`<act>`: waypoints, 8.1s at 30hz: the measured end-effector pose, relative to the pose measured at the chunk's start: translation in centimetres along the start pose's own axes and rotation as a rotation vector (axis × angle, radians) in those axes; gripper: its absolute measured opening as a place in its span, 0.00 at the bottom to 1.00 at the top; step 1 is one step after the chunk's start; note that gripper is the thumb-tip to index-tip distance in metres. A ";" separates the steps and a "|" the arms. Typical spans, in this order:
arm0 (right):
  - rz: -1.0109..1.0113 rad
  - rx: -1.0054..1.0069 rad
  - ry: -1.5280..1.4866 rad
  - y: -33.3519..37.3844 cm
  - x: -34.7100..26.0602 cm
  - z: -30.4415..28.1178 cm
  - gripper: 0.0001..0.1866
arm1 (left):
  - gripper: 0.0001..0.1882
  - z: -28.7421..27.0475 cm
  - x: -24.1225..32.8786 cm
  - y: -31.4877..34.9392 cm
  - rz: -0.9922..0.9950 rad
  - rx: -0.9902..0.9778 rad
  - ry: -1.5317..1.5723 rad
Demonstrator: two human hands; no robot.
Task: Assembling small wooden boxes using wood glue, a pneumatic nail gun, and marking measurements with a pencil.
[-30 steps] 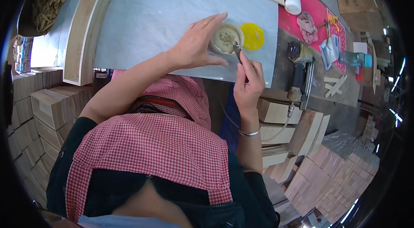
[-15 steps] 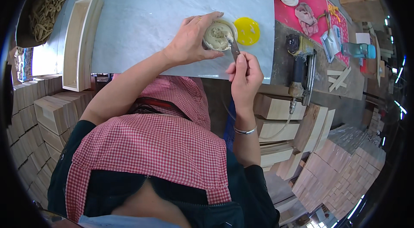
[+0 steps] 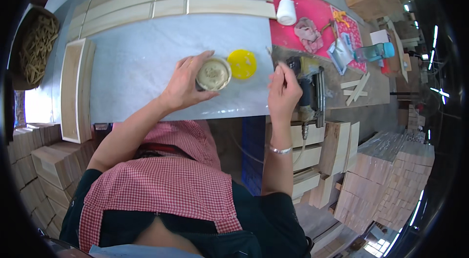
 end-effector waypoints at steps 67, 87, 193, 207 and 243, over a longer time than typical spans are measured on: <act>0.094 0.100 -0.440 2.6 -7.2 6.8 0.11 | 0.27 -5.5 -0.4 0.3 -0.397 -0.101 0.923; 0.035 -0.154 0.105 2.2 -6.5 8.2 0.11 | 0.47 -2.4 0.2 -0.2 -0.053 -0.023 0.132; -0.645 -0.875 -0.435 3.8 -20.9 28.1 0.06 | 0.17 -30.6 -19.8 21.9 -1.023 0.331 -0.259; -0.548 -1.054 -0.424 4.7 -20.2 33.9 0.09 | 0.20 -32.5 4.5 71.9 -1.381 1.885 -0.484; -0.610 -0.625 0.631 -12.3 0.9 19.5 0.24 | 0.24 -33.4 -11.4 43.6 -0.763 1.305 -0.541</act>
Point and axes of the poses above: each hand's wrist, its own y-axis away from the middle knuckle, its own z-axis out of the palm, x = y × z, the point moved 8 cm from there along -y, towards the middle knuckle, and after that the axes turned 13 degrees about -z, right-handed, at the moved point
